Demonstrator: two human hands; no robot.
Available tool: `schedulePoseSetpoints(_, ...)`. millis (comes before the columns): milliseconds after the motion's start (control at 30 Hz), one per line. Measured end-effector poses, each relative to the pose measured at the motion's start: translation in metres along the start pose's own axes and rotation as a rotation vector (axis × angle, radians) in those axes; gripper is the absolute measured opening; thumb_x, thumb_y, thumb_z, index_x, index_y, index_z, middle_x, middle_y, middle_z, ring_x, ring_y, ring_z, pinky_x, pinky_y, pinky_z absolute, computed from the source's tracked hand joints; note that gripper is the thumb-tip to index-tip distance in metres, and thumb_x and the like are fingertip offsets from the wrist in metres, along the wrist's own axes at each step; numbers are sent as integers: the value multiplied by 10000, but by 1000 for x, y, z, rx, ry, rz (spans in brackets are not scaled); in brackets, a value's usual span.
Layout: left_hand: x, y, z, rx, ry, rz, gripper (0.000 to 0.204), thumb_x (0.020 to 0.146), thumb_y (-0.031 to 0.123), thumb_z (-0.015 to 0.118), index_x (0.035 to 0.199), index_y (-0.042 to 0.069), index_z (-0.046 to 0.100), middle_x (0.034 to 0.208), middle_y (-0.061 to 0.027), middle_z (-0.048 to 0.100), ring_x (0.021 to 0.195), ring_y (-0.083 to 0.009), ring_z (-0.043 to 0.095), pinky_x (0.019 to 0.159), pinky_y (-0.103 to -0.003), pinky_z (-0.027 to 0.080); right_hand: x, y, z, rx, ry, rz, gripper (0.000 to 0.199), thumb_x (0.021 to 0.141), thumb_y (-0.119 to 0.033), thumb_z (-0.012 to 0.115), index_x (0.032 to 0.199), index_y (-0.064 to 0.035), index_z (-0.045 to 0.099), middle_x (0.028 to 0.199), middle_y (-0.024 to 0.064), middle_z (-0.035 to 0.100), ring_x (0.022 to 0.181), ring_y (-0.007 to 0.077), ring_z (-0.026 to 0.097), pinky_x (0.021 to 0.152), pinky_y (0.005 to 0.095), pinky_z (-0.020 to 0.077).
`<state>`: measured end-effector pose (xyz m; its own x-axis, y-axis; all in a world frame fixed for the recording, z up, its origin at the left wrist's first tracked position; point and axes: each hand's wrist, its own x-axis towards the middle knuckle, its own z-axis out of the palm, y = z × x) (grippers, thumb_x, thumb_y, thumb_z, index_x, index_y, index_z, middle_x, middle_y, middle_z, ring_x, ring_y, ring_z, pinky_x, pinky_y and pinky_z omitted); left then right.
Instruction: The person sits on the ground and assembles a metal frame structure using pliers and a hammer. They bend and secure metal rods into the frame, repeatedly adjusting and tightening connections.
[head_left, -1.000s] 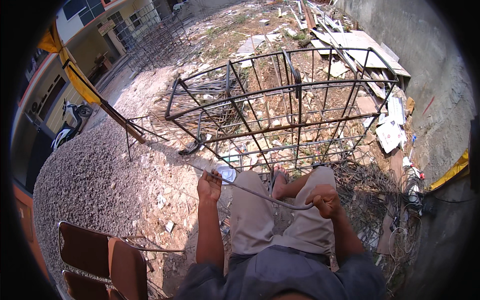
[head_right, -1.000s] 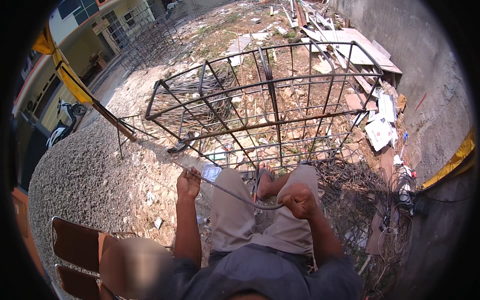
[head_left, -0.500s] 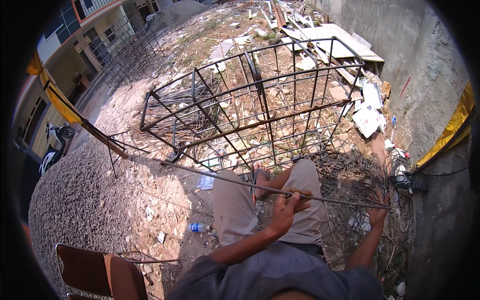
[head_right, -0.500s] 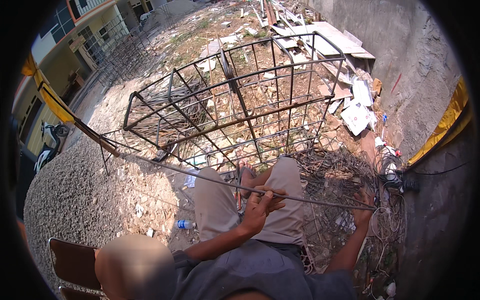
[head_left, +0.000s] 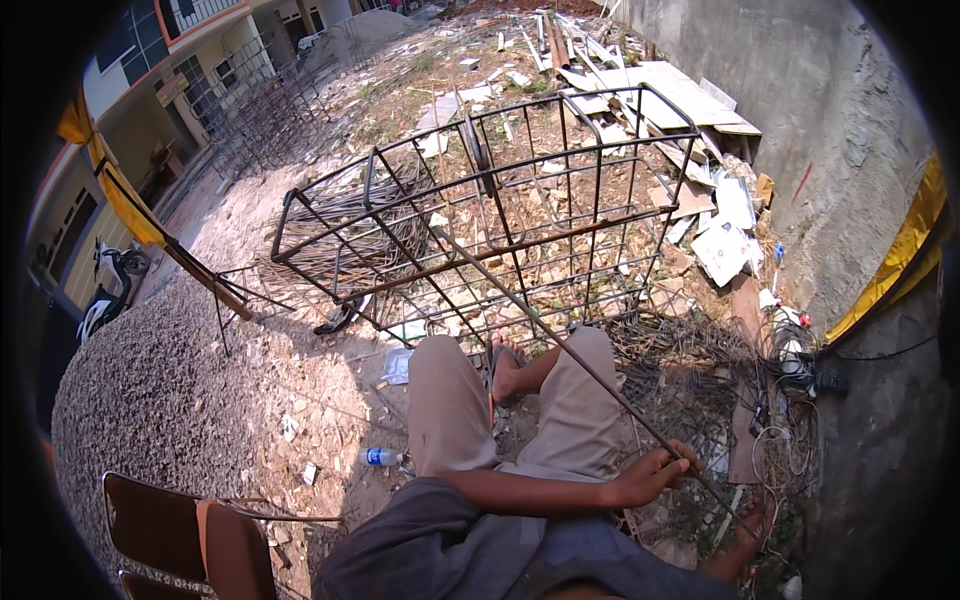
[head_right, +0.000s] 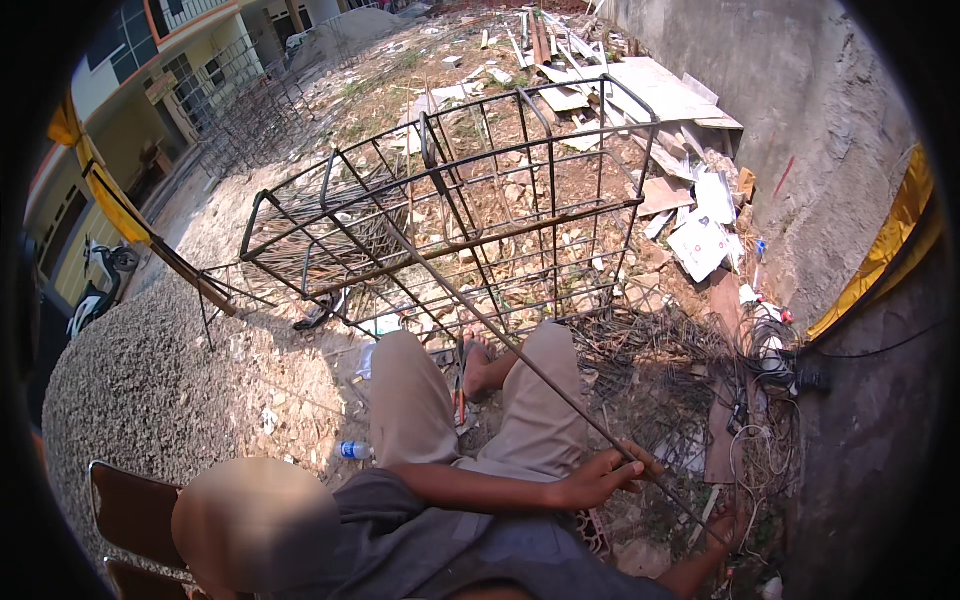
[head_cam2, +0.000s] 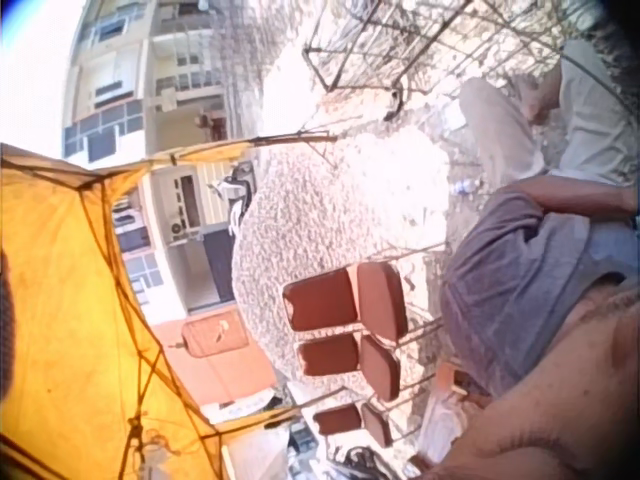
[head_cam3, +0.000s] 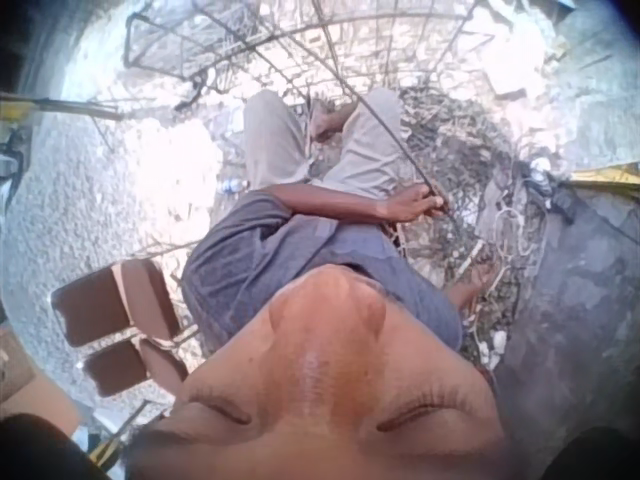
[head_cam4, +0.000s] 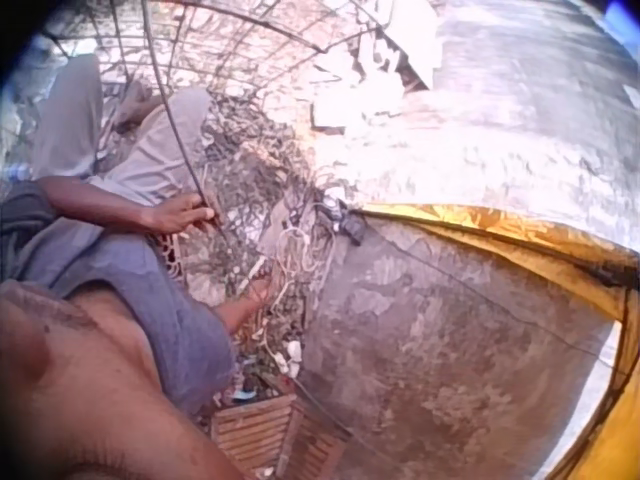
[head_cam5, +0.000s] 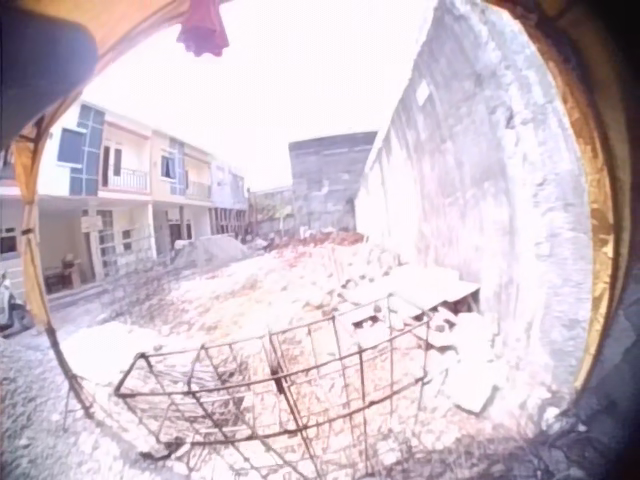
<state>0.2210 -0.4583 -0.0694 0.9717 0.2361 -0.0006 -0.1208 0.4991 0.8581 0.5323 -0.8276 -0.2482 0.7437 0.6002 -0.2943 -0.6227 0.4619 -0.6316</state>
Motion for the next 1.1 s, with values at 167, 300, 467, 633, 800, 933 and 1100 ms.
schedulePoseSetpoints(167,2,-5,-36,12,103,-2,338,1080,256,438,1359,68,407,1245,-78,635,1064,-140,612,862,-307,516,-16,24,26,-91,-29,37,295,970,-228,623,1198,-43,597,996,50,652,921,202,624,758,384,537)
schedulePoseSetpoints(300,-20,30,-82,129,246,156,389,1086,234,421,1422,44,372,1206,-113,667,982,-122,638,781,-255,518,-24,56,53,-187,-21,102,304,894,-229,732,1121,-78,598,914,63,658,853,221,644,721,390,547)
schedulePoseSetpoints(467,-51,70,-141,149,394,265,501,1083,218,423,1540,57,294,1115,-109,686,860,-104,621,739,-247,508,-34,97,111,-233,-52,250,324,792,-237,831,924,-66,589,753,106,638,707,259,625,658,388,542)
schedulePoseSetpoints(633,-49,106,-197,2,484,378,510,1087,204,403,1560,60,275,1058,-99,687,794,-98,610,711,-237,505,-34,130,183,-316,-349,357,366,743,-253,873,858,-26,610,713,143,635,693,286,627,624,397,501)
schedulePoseSetpoints(800,-37,162,-237,23,710,521,441,1084,199,419,1504,66,399,1065,-126,720,718,-74,601,631,-220,505,-16,161,246,-489,-546,456,356,734,-219,885,939,26,729,840,200,704,766,307,682,650,411,534)
schedulePoseSetpoints(933,-39,214,-278,285,892,511,304,1074,238,437,1178,25,627,1000,-92,743,665,-64,601,608,-222,502,0,183,323,-643,-701,418,346,737,-138,858,1009,45,745,909,175,731,822,259,707,734,375,555)
schedulePoseSetpoints(1100,-33,277,-339,439,872,418,349,1057,238,498,1294,-2,589,922,-47,690,700,-111,654,596,-252,526,1,199,421,-725,-802,265,194,801,-33,796,971,47,746,909,149,736,826,226,714,760,339,573)
